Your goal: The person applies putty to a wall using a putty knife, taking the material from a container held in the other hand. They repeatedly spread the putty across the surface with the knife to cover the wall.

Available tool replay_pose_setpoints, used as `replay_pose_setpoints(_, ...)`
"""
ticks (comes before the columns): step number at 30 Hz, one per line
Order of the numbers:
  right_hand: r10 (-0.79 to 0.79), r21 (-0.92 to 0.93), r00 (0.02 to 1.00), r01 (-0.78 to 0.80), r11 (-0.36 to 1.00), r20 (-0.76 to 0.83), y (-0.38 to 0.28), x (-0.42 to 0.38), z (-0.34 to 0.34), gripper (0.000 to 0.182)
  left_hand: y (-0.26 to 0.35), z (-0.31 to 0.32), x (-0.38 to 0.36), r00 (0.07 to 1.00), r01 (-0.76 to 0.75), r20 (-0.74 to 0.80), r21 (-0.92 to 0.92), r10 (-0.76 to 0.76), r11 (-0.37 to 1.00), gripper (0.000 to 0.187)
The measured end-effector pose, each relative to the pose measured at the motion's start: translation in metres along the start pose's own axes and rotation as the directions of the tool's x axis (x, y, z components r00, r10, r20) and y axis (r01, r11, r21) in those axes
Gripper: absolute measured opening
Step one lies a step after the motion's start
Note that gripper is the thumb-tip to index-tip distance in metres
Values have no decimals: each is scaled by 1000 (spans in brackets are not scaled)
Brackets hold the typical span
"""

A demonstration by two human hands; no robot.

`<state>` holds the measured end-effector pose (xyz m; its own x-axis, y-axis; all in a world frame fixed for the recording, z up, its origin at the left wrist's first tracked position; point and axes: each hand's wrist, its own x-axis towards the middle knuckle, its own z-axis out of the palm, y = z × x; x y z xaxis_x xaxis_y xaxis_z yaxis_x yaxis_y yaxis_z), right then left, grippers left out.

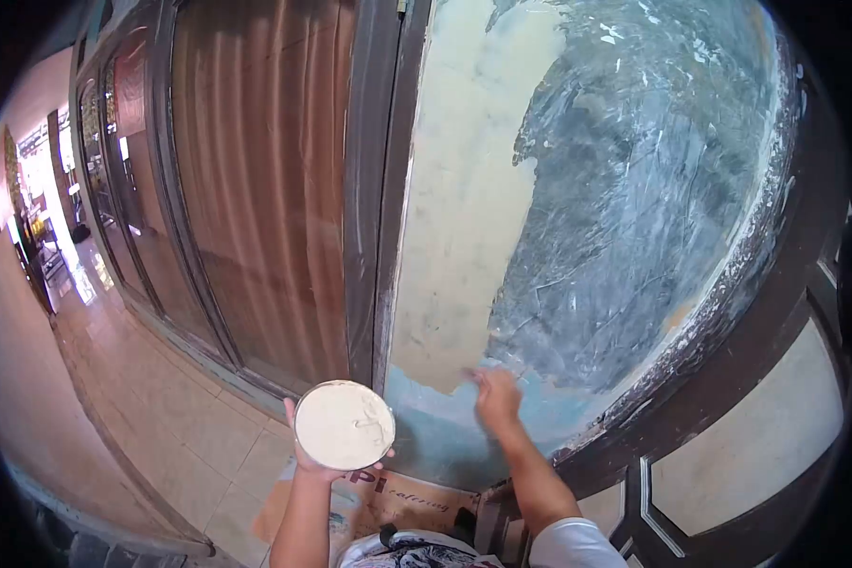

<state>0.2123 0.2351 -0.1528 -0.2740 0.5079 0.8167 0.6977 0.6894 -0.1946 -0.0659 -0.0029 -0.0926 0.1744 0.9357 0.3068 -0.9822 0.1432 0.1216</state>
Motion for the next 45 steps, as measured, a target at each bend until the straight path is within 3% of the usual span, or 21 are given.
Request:
replay_pose_setpoints(4,50,77,978,-35,996,-203,-32,92,-89,17,5,4,-7,998,-65,-26,-31,64,997,128)
replay_pose_setpoints(6,85,109,959,-57,992,-270,-34,79,-83,18,6,4,-12,991,-118,-60,4,118,993,128)
replay_pose_setpoints(8,-8,169,996,22,985,-84,-20,17,-36,17,5,10,-14,988,-140,-72,-50,137,989,129)
replay_pose_setpoints(10,55,217,977,-101,971,206,-23,-39,-6,12,0,15,-16,979,-187,-107,-161,171,969,130)
replay_pose_setpoints(11,49,219,978,-95,971,205,-16,-34,-2,12,3,10,-18,987,-151,-76,-147,142,977,128)
replay_pose_setpoints(13,0,67,990,-10,998,144,2,-14,0,11,5,9,-19,985,-155,-87,-114,146,981,127)
replay_pose_setpoints(17,25,181,938,41,983,-345,-27,106,-99,16,2,15,-18,954,-236,-209,-88,214,968,124)
replay_pose_setpoints(18,25,183,937,41,982,-348,-30,106,-104,16,2,16,-16,934,-278,-254,-80,250,957,123)
replay_pose_setpoints(20,10,153,971,27,988,-241,-36,88,-109,15,3,15,-17,925,-296,-277,-90,261,951,124)
replay_pose_setpoints(23,-42,164,998,34,986,45,-5,-22,-12,14,0,16,-14,970,-205,-162,-154,180,967,125)
replay_pose_setpoints(24,-46,162,998,38,986,45,-3,-36,-3,14,6,-3,-14,994,-110,-7,-67,109,992,125)
replay_pose_setpoints(26,17,146,990,-38,989,143,-1,-48,9,15,9,-5,-11,997,-75,11,-56,75,996,124)
replay_pose_setpoints(29,-21,40,998,24,999,-60,0,61,-53,15,11,4,-10,982,-180,-60,-14,179,984,123)
replay_pose_setpoints(31,11,168,942,48,985,-334,-31,123,-114,17,15,0,-12,977,-203,-70,6,203,979,122)
replay_pose_setpoints(32,15,170,943,45,984,-331,-31,121,-118,17,18,-6,-15,974,-205,-90,38,208,978,122)
replay_pose_setpoints(34,27,182,950,31,983,-310,-32,111,-122,19,16,-4,-20,977,-201,-73,12,201,980,122)
replay_pose_setpoints(37,-79,175,997,80,981,-14,-15,8,-34,18,15,-7,-22,974,-214,-82,-17,212,977,121)
replay_pose_setpoints(39,53,123,950,-96,988,309,-26,-41,-12,17,10,0,-21,966,-221,-141,-33,214,975,122)
replay_pose_setpoints(40,48,130,951,-92,987,306,-18,-37,-5,17,10,3,-23,966,-226,-139,-27,220,974,122)
replay_pose_setpoints(42,1,55,990,-9,998,142,11,-10,0,15,11,8,-21,981,-186,-60,6,186,982,124)
replay_pose_setpoints(45,14,133,977,15,991,-214,-16,101,-98,18,10,11,-23,947,-276,-178,-16,269,961,124)
